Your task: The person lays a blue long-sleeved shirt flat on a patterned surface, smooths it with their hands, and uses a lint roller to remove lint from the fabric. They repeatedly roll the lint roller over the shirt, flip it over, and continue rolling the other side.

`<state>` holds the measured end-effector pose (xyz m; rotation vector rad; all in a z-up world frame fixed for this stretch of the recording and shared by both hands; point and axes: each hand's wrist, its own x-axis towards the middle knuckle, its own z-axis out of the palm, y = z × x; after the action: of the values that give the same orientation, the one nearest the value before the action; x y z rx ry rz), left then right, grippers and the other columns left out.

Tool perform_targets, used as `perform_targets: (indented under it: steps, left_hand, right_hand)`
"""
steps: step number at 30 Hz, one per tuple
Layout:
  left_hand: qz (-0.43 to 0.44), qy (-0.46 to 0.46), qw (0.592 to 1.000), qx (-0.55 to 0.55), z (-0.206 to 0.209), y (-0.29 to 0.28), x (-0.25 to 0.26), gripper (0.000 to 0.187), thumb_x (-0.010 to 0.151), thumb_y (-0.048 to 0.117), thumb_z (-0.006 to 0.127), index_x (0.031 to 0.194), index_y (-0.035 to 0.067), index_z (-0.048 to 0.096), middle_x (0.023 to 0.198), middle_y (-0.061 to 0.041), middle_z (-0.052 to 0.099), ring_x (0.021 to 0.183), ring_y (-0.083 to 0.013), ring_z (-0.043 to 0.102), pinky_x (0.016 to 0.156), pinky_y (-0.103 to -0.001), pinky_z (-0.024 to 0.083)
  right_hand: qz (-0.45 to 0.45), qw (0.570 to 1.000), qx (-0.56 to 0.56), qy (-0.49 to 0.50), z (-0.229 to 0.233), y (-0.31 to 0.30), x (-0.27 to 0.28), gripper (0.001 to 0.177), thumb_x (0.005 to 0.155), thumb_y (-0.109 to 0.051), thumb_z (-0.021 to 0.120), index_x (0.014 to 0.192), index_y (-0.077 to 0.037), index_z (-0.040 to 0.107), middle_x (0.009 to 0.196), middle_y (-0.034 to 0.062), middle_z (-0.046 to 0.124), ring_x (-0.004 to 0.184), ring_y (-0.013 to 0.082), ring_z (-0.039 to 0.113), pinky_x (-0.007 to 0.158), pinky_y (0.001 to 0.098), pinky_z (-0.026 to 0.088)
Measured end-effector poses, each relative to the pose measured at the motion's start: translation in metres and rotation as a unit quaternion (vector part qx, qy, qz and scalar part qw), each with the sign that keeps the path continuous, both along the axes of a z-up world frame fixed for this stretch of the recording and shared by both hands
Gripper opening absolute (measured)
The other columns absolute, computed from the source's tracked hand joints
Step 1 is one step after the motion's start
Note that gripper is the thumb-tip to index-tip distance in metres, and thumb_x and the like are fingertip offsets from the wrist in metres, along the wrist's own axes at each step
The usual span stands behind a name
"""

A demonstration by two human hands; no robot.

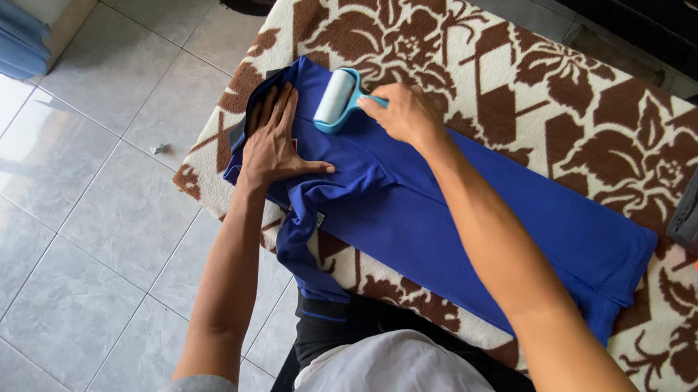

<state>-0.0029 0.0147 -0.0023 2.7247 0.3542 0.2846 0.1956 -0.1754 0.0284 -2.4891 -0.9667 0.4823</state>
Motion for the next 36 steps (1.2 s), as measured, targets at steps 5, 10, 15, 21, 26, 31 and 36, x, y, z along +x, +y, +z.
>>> perform_targets:
  steps: [5, 10, 15, 21, 26, 31, 36]
  left_hand:
    - [0.004, 0.012, 1.0, 0.011, -0.002, -0.002, 0.003, 0.161, 0.039, 0.091, 0.081, 0.156, -0.007, 0.031, 0.165, -0.025, 0.029, 0.156, -0.038, 0.019, 0.127, -0.048, 0.013]
    - [-0.002, 0.008, 1.0, -0.018, 0.002, -0.001, 0.004, 0.165, 0.038, 0.091, 0.08, 0.158, -0.008, 0.026, 0.165, -0.026, 0.027, 0.156, -0.0384, 0.018, 0.127, -0.047, 0.014]
    - [0.005, 0.043, 0.999, -0.022, 0.009, 0.0, 0.001, 0.165, 0.035, 0.087, 0.084, 0.158, -0.005, 0.025, 0.165, -0.024, 0.028, 0.155, -0.0361, 0.019, 0.127, -0.047, 0.014]
    - [-0.006, 0.025, 0.999, -0.023, -0.002, 0.003, 0.004, 0.163, 0.037, 0.087, 0.085, 0.157, -0.007, 0.027, 0.165, -0.026, 0.027, 0.156, -0.038, 0.019, 0.127, -0.048, 0.018]
    - [-0.013, 0.007, 1.0, -0.025, -0.004, 0.01, 0.003, 0.162, 0.031, 0.081, 0.089, 0.157, -0.004, 0.032, 0.164, -0.023, 0.032, 0.154, -0.0382, 0.023, 0.126, -0.05, 0.019]
    - [-0.022, -0.007, 0.999, -0.039, -0.004, 0.02, 0.003, 0.157, 0.031, 0.076, 0.093, 0.157, -0.001, 0.038, 0.162, -0.019, 0.039, 0.153, -0.0396, 0.026, 0.126, -0.05, 0.02]
    - [-0.027, 0.006, 0.998, -0.058, -0.011, 0.03, 0.005, 0.153, 0.031, 0.074, 0.093, 0.153, -0.003, 0.042, 0.162, -0.019, 0.038, 0.154, -0.0383, 0.025, 0.127, -0.049, 0.019]
  right_hand:
    - [-0.01, 1.0, 0.004, 0.012, -0.007, -0.028, 0.005, 0.046, 0.094, -0.063, 0.059, 0.105, -0.023, 0.079, 0.087, 0.008, 0.077, 0.083, 0.0298, 0.075, 0.076, 0.0495, 0.059]
    - [-0.033, 0.999, 0.024, -0.005, -0.015, 0.033, -0.004, 0.045, 0.091, -0.064, 0.061, 0.107, -0.025, 0.078, 0.084, 0.0087, 0.077, 0.083, 0.0306, 0.074, 0.077, 0.0534, 0.054]
    - [-0.012, 0.999, 0.038, 0.001, -0.012, 0.043, 0.005, 0.046, 0.091, -0.065, 0.062, 0.102, -0.023, 0.08, 0.084, 0.0098, 0.076, 0.084, 0.0302, 0.074, 0.08, 0.05, 0.057]
    - [-0.023, 0.999, -0.009, -0.025, -0.017, 0.005, 0.012, 0.048, 0.088, -0.067, 0.062, 0.102, -0.025, 0.081, 0.089, 0.0046, 0.078, 0.091, 0.0293, 0.072, 0.083, 0.0595, 0.05]
    - [-0.035, 0.995, -0.02, 0.096, -0.023, 0.031, 0.011, 0.052, 0.094, -0.067, 0.056, 0.116, -0.023, 0.075, 0.09, 0.0103, 0.079, 0.089, 0.0259, 0.079, 0.082, 0.0482, 0.062]
    - [-0.018, 0.999, 0.03, 0.035, -0.02, 0.054, 0.008, 0.051, 0.091, -0.065, 0.062, 0.115, -0.023, 0.077, 0.096, 0.0107, 0.077, 0.093, 0.0289, 0.074, 0.083, 0.047, 0.056]
    - [-0.014, 0.999, 0.006, 0.047, -0.018, 0.03, 0.014, 0.052, 0.091, -0.065, 0.06, 0.115, -0.023, 0.077, 0.096, 0.0107, 0.077, 0.093, 0.0289, 0.074, 0.084, 0.0485, 0.057]
